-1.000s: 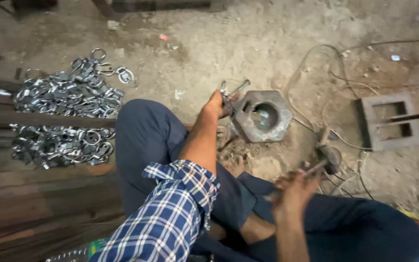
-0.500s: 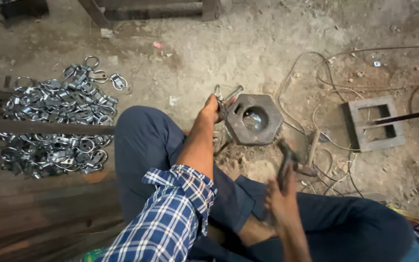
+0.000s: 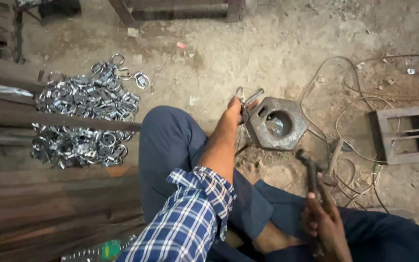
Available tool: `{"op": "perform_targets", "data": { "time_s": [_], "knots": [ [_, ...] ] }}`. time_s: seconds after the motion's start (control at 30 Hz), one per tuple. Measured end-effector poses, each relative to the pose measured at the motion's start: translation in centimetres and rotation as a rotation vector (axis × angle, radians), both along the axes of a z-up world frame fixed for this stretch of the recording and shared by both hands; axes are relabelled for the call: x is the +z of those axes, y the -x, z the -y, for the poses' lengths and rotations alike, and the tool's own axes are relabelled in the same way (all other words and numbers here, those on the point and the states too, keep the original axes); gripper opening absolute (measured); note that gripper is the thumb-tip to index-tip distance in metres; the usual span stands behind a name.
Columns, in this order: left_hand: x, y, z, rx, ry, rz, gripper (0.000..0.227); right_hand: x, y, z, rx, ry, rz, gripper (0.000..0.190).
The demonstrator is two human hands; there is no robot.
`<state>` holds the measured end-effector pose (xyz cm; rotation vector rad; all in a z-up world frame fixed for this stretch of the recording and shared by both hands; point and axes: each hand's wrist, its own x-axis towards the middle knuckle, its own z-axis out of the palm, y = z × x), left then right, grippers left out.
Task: The person sits on the floor and uses a hammer to strike metal parts placed on a small anvil. They repeatedly pick up metal pieces, position them on the anvil, and hammer them into shape.
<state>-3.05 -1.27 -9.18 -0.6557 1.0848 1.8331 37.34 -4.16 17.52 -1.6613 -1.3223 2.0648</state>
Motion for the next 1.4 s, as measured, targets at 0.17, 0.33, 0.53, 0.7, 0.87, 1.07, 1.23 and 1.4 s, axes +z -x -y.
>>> {"op": "perform_targets", "data": {
  "time_s": [0.17, 0.33, 0.53, 0.7, 0.87, 1.07, 1.23, 1.4],
  "knots": [
    [5.0, 0.4, -1.5, -0.105, 0.465, -0.379, 0.046, 1.0, 1.1, -3.2, 0.085, -0.255, -0.122, 0.055],
    [12.3, 1.8, -0.9, -0.083, 0.729, -0.889, 0.046, 1.4, 1.7, -3.7, 0.014, -0.305, -0.226, 0.062],
    [24.4, -1.1, 3.1, -0.138, 0.101, -1.091, 0.031, -0.7, 0.7, -4.1, -0.109, -0.108, -0.266, 0.045],
    [25.6, -6.3, 5.3, -0.402, -0.385, -1.572, 0.019, -0.4, 0.6, -4.2, -0.01, -0.196, -0.2, 0.046],
    [21.9, -9.4, 4.8, -1.13, -0.074, -1.993, 0.013, 0.1, 0.9, -3.8, -0.022, -0.191, -0.258, 0.047],
    [18.5, -8.7, 7.6, -0.911, -0.232, -2.181, 0.052, 1.4, 1.5, -2.4, -0.011, -0.316, -0.123, 0.062],
    [22.3, -9.1, 8.1, -1.215, -0.005, -2.131, 0.025, 2.4, 2.6, -1.3, 0.016, -0.432, -0.12, 0.076],
    [26.5, -11.4, 8.3, -1.392, 0.386, -1.777, 0.03, 2.5, 3.5, -0.5, 0.059, -0.524, 0.004, 0.079]
  ]
}}
